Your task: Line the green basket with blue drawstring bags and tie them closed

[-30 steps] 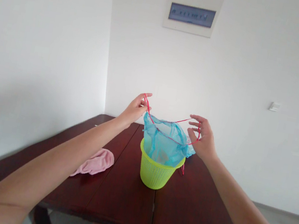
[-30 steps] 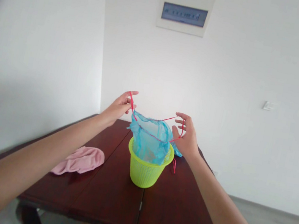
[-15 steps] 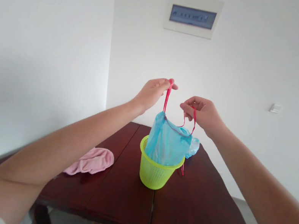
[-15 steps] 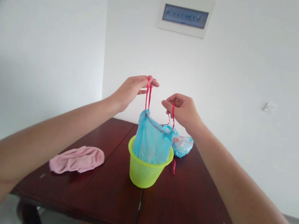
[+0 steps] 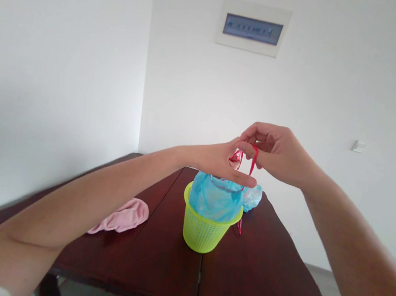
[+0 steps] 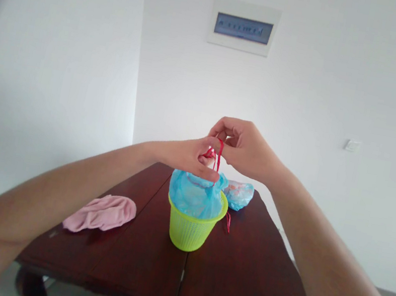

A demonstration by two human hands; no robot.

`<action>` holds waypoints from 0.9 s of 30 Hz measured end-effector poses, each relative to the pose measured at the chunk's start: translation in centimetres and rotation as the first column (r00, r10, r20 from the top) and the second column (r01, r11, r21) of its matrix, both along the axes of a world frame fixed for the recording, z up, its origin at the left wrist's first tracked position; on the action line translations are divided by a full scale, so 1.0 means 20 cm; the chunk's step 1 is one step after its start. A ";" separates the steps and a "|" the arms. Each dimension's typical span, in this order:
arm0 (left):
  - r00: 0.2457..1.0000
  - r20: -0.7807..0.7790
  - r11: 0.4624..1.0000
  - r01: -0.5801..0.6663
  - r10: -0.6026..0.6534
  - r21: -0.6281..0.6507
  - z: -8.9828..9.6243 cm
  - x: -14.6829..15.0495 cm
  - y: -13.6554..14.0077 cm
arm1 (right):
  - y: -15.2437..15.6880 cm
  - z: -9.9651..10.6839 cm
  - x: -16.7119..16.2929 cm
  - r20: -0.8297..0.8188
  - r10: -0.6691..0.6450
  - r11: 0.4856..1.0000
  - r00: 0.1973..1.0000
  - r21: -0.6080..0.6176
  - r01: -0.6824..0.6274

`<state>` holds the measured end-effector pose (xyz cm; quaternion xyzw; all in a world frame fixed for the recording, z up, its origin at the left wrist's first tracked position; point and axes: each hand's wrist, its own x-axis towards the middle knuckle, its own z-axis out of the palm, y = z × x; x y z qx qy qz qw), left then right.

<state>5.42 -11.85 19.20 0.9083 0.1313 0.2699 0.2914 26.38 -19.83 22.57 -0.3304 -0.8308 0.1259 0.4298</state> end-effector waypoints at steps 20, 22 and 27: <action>0.943 0.331 0.812 0.173 0.027 -0.557 -0.22 0.00 0.12 | 0.07 -0.43 0.01 -0.255 -0.236 0.964 0.938 0.058 0.258; 0.946 0.316 0.749 0.158 0.072 -0.643 -0.23 0.00 0.14 | 0.05 -0.51 -0.02 -0.309 -0.214 0.972 0.927 0.025 0.232; 0.923 0.382 0.762 0.221 0.037 -0.609 -0.23 -0.01 0.12 | 0.02 -0.74 -0.06 -0.015 -0.281 0.955 0.960 0.091 0.281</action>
